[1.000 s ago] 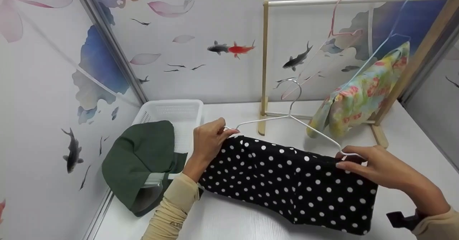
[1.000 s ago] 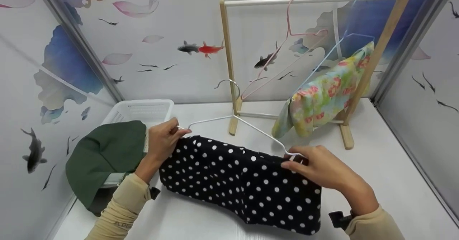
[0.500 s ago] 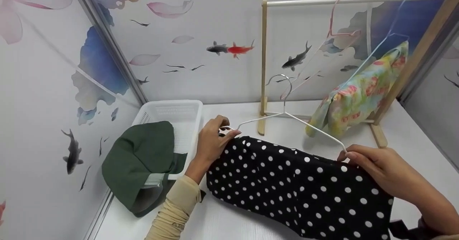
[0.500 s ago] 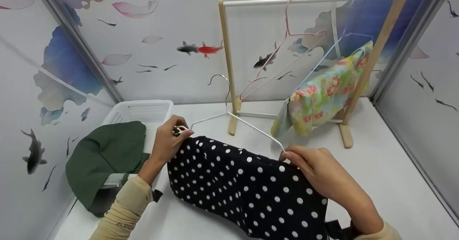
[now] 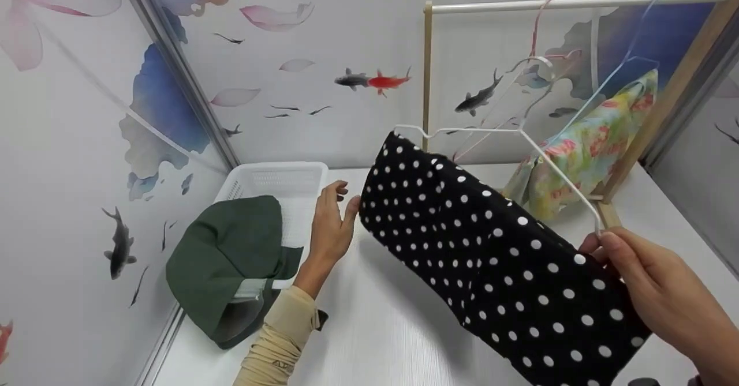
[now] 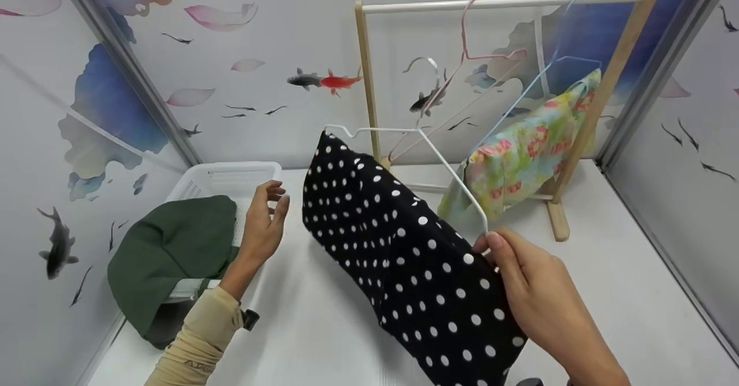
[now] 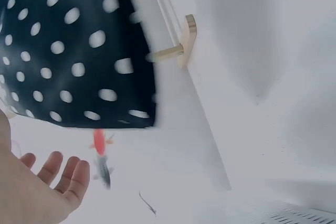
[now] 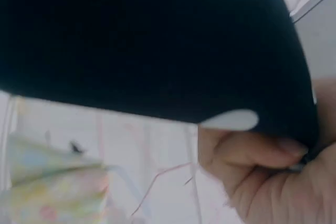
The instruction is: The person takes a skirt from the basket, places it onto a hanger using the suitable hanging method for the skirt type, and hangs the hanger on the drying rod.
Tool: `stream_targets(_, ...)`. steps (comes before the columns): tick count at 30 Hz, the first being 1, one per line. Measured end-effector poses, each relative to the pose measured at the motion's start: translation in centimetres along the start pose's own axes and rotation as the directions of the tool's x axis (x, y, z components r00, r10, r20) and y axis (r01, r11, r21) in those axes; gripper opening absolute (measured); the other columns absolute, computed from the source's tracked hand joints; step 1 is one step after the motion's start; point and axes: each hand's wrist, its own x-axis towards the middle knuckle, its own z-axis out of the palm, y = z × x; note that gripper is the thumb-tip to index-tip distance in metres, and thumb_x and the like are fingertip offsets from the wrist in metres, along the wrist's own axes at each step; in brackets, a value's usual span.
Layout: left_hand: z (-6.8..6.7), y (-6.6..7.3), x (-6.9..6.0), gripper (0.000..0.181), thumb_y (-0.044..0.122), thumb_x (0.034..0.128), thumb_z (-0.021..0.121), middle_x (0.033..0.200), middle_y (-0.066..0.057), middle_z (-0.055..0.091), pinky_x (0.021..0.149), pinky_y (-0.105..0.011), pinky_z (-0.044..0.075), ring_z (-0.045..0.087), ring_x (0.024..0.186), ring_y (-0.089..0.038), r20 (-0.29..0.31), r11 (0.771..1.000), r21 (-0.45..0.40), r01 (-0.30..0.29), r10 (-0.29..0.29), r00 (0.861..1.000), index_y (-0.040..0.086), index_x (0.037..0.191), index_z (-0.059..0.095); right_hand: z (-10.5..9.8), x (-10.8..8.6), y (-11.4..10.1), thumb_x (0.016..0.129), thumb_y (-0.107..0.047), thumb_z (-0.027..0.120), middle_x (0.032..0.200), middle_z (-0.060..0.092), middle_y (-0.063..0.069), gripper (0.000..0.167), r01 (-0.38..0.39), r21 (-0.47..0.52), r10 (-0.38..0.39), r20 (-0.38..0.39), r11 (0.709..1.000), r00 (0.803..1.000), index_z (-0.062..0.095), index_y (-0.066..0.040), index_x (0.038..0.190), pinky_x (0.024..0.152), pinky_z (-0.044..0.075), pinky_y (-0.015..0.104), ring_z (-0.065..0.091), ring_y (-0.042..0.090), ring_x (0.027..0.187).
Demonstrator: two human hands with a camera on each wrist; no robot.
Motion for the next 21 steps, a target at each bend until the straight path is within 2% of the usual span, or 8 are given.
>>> stream_targets(4, 0.2, 0.0, -0.1, 0.045, 0.042, 0.102, 0.046, 0.118, -0.008, 0.054, 0.089, -0.04, 0.044, 0.052, 0.111, -0.029, 0.015, 1.0, 0.015, 0.021, -0.021, 1.0, 0.01, 0.132, 0.048, -1.0, -1.4, 0.3, 0.108, -0.026, 0.027, 0.094, 0.056, 0.009, 0.035, -0.047, 0.105, 0.045, 0.018, 0.993, 0.999, 0.056, -0.006, 0.108, 0.059, 0.05, 0.026, 0.058, 0.017, 0.076)
stream_targets(7, 0.3, 0.0, -0.1, 0.044, 0.042, 0.1021, 0.046, 0.118, -0.009, 0.055, 0.091, -0.04, 0.043, 0.052, 0.112, -0.028, 0.019, 0.999, 0.027, 0.033, -0.034, 0.999, 0.009, 0.132, 0.049, -1.6, -2.6, 0.9, 0.108, -0.029, 0.024, 0.093, 0.054, 0.013, 0.036, -0.075, 0.253, 0.062, 0.059, 0.964, 0.996, 0.049, -0.003, 0.11, 0.05, 0.047, 0.033, 0.059, 0.024, 0.074)
stream_targets(9, 0.3, 0.0, -0.2, 0.045, 0.043, 0.1023, 0.045, 0.118, -0.01, 0.055, 0.092, -0.04, 0.043, 0.051, 0.112, -0.026, 0.024, 0.999, 0.036, 0.038, -0.039, 0.999, 0.009, 0.132, 0.048, -1.9, -3.2, 1.3, 0.108, -0.028, 0.024, 0.089, 0.053, 0.014, 0.035, -0.079, 0.381, 0.049, 0.088, 0.921, 0.995, 0.045, 0.0, 0.109, 0.044, 0.041, 0.036, 0.057, 0.027, 0.067)
stream_targets(12, 0.4, 0.0, -0.2, 0.045, 0.043, 0.1027, 0.044, 0.119, -0.01, 0.055, 0.094, -0.04, 0.042, 0.05, 0.113, -0.023, 0.029, 0.998, 0.042, 0.041, -0.042, 0.999, 0.009, 0.132, 0.048, -2.1, -3.6, 1.9, 0.109, -0.025, 0.023, 0.086, 0.052, 0.014, 0.031, -0.1, 0.578, 0.01, 0.157, 0.81, 0.988, 0.041, 0.0, 0.109, 0.04, 0.035, 0.042, 0.055, 0.033, 0.06)
stream_targets(14, 0.4, 0.0, -0.2, 0.046, 0.043, 0.1027, 0.044, 0.119, -0.01, 0.055, 0.094, -0.04, 0.042, 0.05, 0.113, -0.022, 0.03, 0.998, 0.044, 0.04, -0.041, 0.999, 0.008, 0.132, 0.049, -2.2, -3.7, 2.2, 0.109, -0.024, 0.021, 0.086, 0.05, 0.013, 0.028, -0.125, 0.655, -0.017, 0.206, 0.745, 0.978, 0.039, -0.003, 0.109, 0.039, 0.035, 0.043, 0.054, 0.031, 0.056)
stream_targets(16, 0.4, 0.0, -0.3, 0.045, 0.042, 0.1025, 0.045, 0.119, -0.009, 0.055, 0.094, -0.04, 0.042, 0.05, 0.113, -0.022, 0.031, 0.998, 0.048, 0.037, -0.038, 0.999, 0.007, 0.132, 0.049, -2.2, -3.7, 2.4, 0.109, -0.024, 0.02, 0.09, 0.051, 0.013, 0.026, -0.153, 0.705, -0.033, 0.243, 0.692, 0.97, 0.038, -0.006, 0.11, 0.039, 0.038, 0.045, 0.058, 0.032, 0.059)
stream_targets(19, 0.5, -0.1, -0.4, 0.045, 0.042, 0.1023, 0.046, 0.119, -0.009, 0.055, 0.094, -0.04, 0.043, 0.05, 0.114, -0.022, 0.031, 0.998, 0.052, 0.033, -0.035, 0.999, 0.008, 0.131, 0.049, -1.9, -3.7, 2.2, 0.109, -0.022, 0.017, 0.098, 0.05, 0.013, 0.025, -0.169, 0.739, -0.05, 0.264, 0.652, 0.963, 0.038, -0.008, 0.113, 0.044, 0.046, 0.046, 0.062, 0.034, 0.067)
stream_targets(21, 0.4, -0.2, -0.5, 0.044, 0.042, 0.1023, 0.046, 0.12, -0.009, 0.055, 0.094, -0.041, 0.043, 0.05, 0.114, -0.022, 0.034, 0.998, 0.054, 0.033, -0.034, 0.999, 0.009, 0.131, 0.049, -1.6, -3.5, 1.8, 0.109, -0.022, 0.017, 0.099, 0.052, 0.013, 0.025, -0.182, 0.741, -0.045, 0.275, 0.646, 0.96, 0.038, -0.01, 0.114, 0.048, 0.049, 0.047, 0.062, 0.035, 0.069)
